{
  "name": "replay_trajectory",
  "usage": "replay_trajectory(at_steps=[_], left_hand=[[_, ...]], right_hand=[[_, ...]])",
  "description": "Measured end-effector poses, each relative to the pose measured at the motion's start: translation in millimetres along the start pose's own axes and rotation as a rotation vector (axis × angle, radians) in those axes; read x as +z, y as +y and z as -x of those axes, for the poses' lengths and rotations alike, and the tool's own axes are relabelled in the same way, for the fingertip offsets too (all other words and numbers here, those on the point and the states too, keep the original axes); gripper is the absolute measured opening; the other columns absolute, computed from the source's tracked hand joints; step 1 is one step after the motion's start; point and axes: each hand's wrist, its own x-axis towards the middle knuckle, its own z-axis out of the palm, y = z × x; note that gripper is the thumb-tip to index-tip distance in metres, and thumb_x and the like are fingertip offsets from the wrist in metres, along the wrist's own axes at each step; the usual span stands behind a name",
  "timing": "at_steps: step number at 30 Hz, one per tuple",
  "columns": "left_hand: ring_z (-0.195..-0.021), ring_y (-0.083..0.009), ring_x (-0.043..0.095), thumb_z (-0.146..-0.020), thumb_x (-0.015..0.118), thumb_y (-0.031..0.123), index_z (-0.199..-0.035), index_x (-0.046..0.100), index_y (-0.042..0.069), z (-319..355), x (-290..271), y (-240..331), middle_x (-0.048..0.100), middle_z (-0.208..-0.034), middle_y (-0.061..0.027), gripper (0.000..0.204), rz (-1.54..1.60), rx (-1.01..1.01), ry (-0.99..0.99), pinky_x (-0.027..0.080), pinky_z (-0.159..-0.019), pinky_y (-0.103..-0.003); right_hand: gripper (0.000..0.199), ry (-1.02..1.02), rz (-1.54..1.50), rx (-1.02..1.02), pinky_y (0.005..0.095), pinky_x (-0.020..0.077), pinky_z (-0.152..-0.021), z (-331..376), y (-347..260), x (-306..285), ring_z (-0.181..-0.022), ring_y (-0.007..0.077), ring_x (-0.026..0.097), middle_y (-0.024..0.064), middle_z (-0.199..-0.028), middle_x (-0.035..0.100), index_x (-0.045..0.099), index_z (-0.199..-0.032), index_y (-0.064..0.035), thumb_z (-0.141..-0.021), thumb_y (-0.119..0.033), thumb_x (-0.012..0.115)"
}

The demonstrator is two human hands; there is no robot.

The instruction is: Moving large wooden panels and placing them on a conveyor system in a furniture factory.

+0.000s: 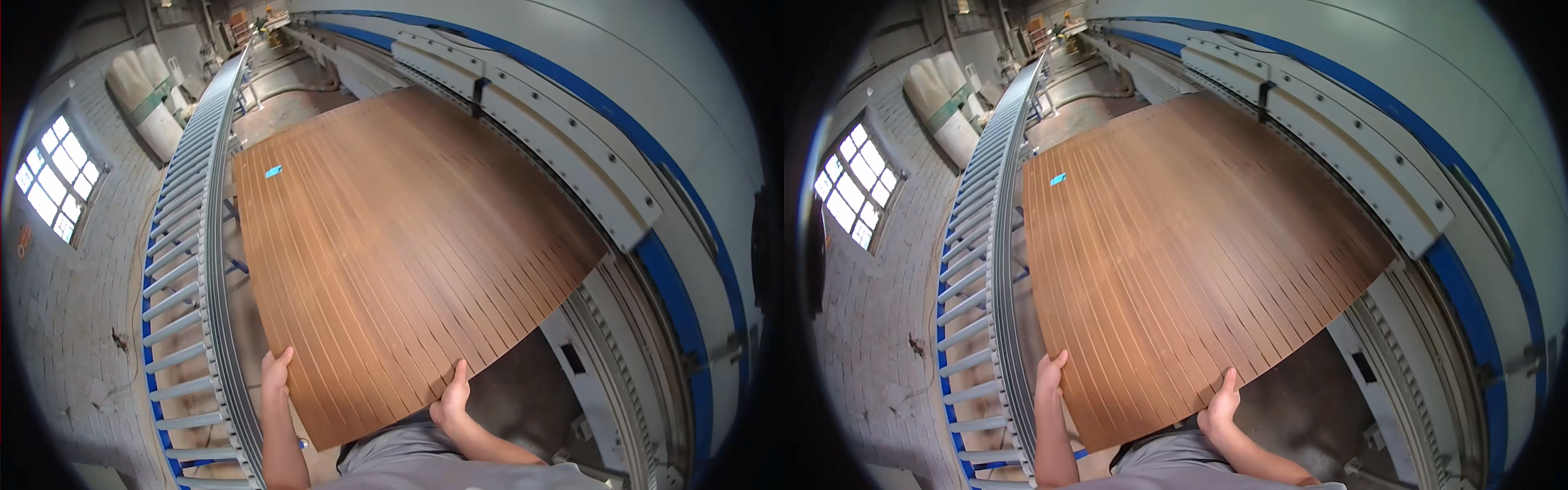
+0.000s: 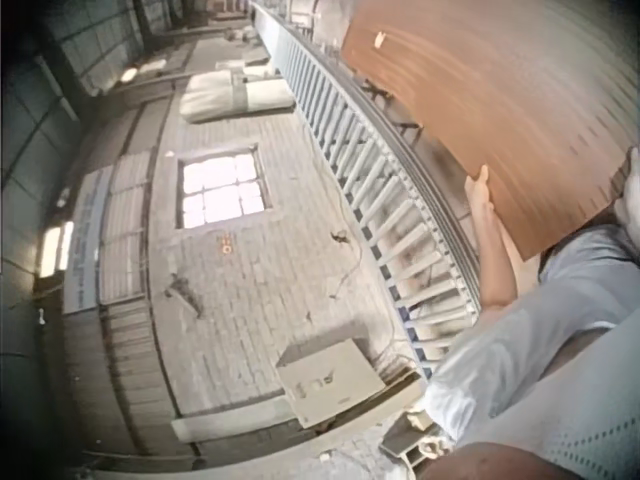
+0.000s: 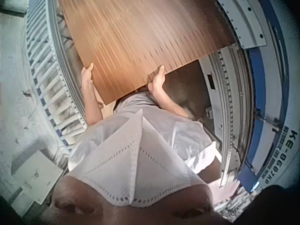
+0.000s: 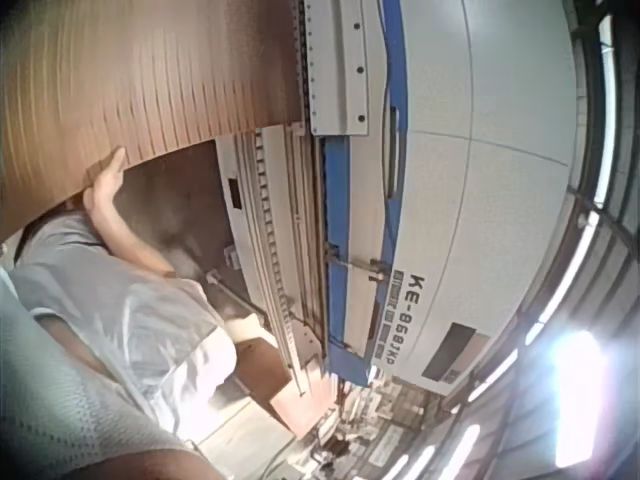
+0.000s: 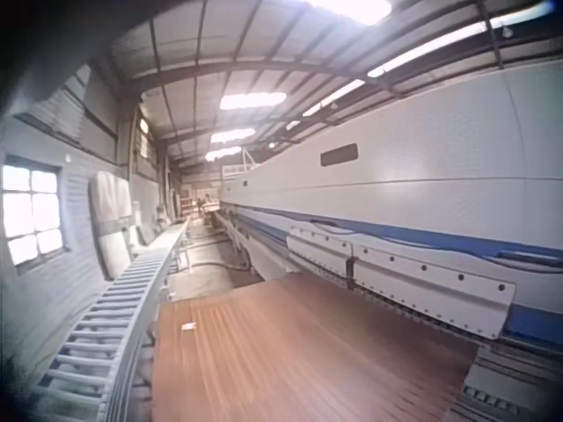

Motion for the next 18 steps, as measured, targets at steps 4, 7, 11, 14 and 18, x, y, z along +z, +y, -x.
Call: replay_trajectory(at_steps=[4,7,11,14,18], left_hand=[[-0.100,-0.0231,0.061,-0.088,0.062,0.010,-0.120,0.054,-0.004,-106.8,21.5,37.1,0.064,-0.110,-0.0123,0.036,0.028,-0.026,-0.032,0.047,-0.087,-0.035],[-0.098,-0.0221,0.062,-0.088,0.062,0.008,-0.117,0.055,-0.006,-187.5,30.8,58.4,0.064,-0.109,-0.0142,0.033,0.034,-0.022,-0.006,0.049,-0.083,-0.035],[-0.097,-0.0224,0.062,-0.088,0.062,0.009,-0.115,0.055,-0.006,-295.6,47.5,107.0,0.064,-0.107,-0.0140,0.031,0.048,-0.043,-0.005,0.049,-0.082,-0.035],[-0.095,-0.0226,0.063,-0.088,0.063,0.008,-0.115,0.055,-0.006,-382.0,54.5,132.9,0.064,-0.107,-0.0142,0.031,0.024,0.010,0.009,0.050,-0.081,-0.035],[-0.095,-0.0237,0.063,-0.087,0.065,0.009,-0.115,0.054,-0.006,-497.5,64.6,180.1,0.064,-0.107,-0.0159,0.034,0.035,-0.037,0.008,0.050,-0.082,-0.036]], right_hand=[[0.060,-0.024,0.021,-0.056,0.0454,0.0445,-0.096,-73.0,10.3,97.2,-0.116,0.0270,0.051,0.0109,-0.129,0.050,0.042,-0.130,-0.0016,-0.094,-0.048,0.051],[0.063,-0.058,0.024,0.024,0.0462,0.0442,-0.096,-104.6,8.9,178.0,-0.116,0.0279,0.051,0.0112,-0.129,0.050,0.042,-0.130,-0.0011,-0.093,-0.051,0.051],[0.064,-0.031,0.040,-0.001,0.0484,0.0438,-0.097,-173.9,27.5,278.3,-0.117,0.0290,0.051,0.0120,-0.128,0.051,0.042,-0.131,-0.0010,-0.093,-0.052,0.050],[0.064,-0.097,0.016,0.028,0.0487,0.0434,-0.098,-217.1,41.6,351.0,-0.117,0.0297,0.051,0.0125,-0.130,0.050,0.042,-0.132,-0.0012,-0.093,-0.052,0.050],[0.061,-0.069,0.020,0.055,0.0486,0.0418,-0.100,-276.6,55.8,460.3,-0.120,0.0304,0.050,0.0101,-0.133,0.051,0.044,-0.134,-0.0071,-0.094,-0.054,0.046]])
